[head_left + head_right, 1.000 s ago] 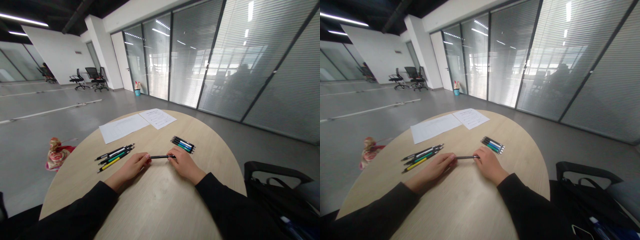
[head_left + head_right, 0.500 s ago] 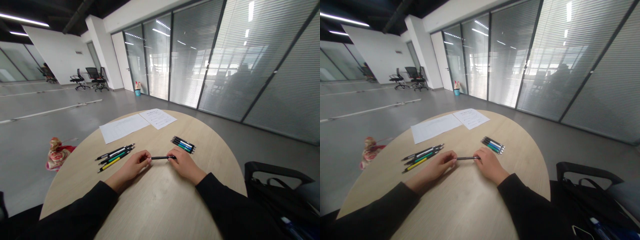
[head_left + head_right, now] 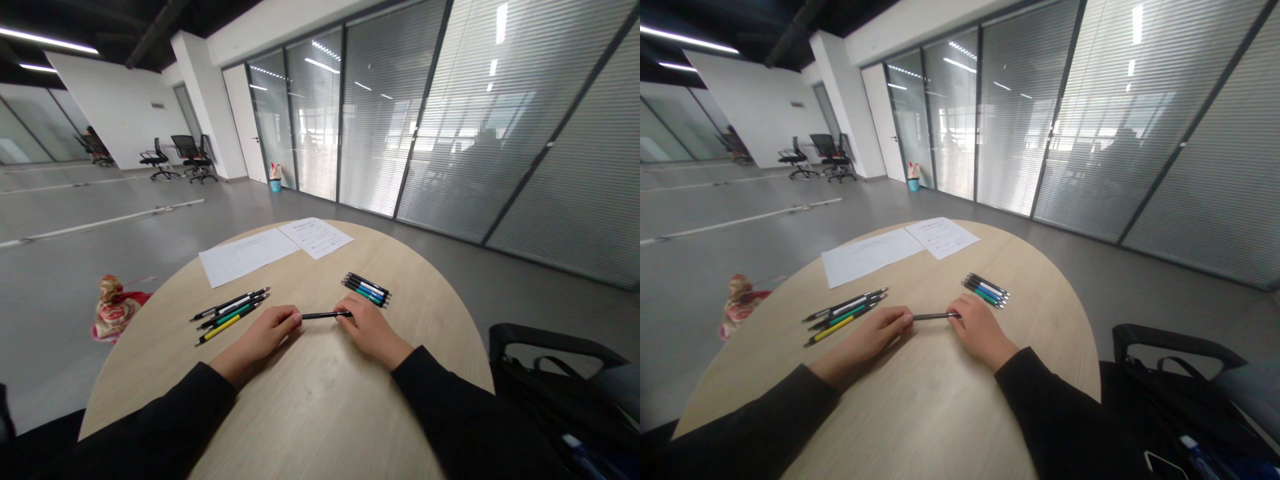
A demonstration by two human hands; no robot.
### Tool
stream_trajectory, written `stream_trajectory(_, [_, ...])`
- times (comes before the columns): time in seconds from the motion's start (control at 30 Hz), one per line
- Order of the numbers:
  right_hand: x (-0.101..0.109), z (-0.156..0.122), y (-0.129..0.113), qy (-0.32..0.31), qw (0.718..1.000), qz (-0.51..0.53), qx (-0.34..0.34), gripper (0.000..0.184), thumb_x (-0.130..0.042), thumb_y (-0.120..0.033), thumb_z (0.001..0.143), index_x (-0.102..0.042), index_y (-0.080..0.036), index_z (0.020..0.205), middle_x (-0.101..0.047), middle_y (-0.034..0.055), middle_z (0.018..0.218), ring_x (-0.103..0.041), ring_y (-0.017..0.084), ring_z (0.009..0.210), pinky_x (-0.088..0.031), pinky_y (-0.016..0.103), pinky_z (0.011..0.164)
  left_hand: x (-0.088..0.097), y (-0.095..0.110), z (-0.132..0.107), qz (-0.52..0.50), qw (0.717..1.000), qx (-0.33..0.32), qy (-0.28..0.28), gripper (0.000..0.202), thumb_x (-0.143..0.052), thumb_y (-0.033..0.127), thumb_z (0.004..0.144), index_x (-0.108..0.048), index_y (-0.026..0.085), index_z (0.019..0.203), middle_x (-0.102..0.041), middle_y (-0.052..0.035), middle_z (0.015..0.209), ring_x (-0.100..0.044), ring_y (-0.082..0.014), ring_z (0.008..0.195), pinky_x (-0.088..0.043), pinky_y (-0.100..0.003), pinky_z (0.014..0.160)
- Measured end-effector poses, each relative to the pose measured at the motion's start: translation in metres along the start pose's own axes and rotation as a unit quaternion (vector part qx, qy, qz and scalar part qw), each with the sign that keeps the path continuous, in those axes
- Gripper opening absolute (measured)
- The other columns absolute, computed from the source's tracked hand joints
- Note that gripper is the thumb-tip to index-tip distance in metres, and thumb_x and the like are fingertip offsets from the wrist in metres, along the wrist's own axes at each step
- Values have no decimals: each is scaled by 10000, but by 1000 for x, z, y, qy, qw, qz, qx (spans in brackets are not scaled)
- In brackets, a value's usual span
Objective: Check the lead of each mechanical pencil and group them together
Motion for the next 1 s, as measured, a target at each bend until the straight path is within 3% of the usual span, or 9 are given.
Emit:
stream_trajectory(0.3, [-3, 1, 3, -8, 1000, 2, 0, 80, -624, -100, 884, -667, -168, 893, -654, 57, 922, -582, 201, 909, -445, 337, 843, 4, 3, 0, 26, 999, -21, 16, 369, -533, 489, 912, -653, 175, 760, -617, -17, 695, -514, -175, 650, -394, -271, 623])
stream_trajectory(1.0, [-12, -2, 3, -47, 999, 10, -15, 82, -608, -140, 906, -673, -189, 915, -702, 46, 902, -629, 199, 876, -444, 316, 813, 8, -6, 2, -34, 999, 0, 41, 311, -583, 455, 869, -626, 172, 750, -574, -1, 677, -488, -160, 654, -381, -275, 625])
Point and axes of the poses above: each hand's wrist, its own z-axis towards the middle knuckle, its own x-axis out of the back of the hand, y = z × x, the point moved 10 cm from there along z, towards the middle knuckle
